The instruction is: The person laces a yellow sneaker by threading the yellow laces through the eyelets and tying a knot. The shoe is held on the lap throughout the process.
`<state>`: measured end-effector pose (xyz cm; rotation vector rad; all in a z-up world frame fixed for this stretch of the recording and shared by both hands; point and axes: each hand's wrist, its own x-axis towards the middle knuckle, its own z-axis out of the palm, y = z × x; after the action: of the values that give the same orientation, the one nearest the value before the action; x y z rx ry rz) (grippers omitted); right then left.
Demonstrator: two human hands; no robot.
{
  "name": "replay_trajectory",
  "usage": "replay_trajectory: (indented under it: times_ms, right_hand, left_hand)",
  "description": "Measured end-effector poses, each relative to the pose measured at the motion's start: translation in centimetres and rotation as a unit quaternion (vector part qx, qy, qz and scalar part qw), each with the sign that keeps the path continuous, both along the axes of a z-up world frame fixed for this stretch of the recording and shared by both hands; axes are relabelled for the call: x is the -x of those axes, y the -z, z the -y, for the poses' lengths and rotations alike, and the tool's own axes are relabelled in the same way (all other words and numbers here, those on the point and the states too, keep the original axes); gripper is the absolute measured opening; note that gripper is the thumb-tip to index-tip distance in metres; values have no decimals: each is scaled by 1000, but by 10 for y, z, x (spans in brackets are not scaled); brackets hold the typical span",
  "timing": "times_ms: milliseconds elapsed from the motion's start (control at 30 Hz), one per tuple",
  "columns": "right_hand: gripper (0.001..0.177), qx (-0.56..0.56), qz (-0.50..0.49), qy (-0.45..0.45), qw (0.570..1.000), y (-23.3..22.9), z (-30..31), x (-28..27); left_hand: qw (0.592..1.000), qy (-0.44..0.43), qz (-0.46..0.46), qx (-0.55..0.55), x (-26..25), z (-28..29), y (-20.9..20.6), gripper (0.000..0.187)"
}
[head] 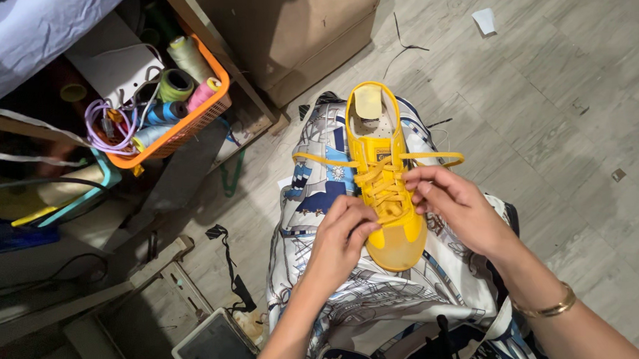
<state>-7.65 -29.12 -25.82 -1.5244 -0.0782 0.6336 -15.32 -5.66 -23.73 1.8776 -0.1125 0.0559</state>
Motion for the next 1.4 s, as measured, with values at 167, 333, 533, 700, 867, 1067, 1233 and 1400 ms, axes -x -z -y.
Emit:
replay_trajectory:
  times_ms: [167,333,533,700,867,1067,1233,1400]
  right_hand:
    - [31,73,85,-53,992,-5,-6,7]
    - [29,62,41,-26,997,-4,-7,6]
    - [20,109,123,-41,986,-9,-7,8]
    - [16,131,171,-44,976,-21,-8,13]
    - [23,139,276,-91,947,-30,-11,21]
    - [15,121,257,-50,958,-33,-10,22]
    - [16,171,216,-9,961,-38,-14,15]
    - [19,271,373,-43,886,-41,-30,15]
  left_hand:
    - [999,4,32,-16,4,5,1,13]
    - [1000,6,6,-7,-2,3,-8,20]
    - [998,53,-22,-4,-9,-9,-11,27]
    - [998,57,-22,8,-7,-10,-6,30]
    - [997,59,-40,12,-8,-13,-7,33]
    - [997,63,-52,13,-8,-11,-8,32]
    - [998,48,-48,10,-7,-10,-3,41]
    - [1000,1,-22,-7,-14,10,7,60]
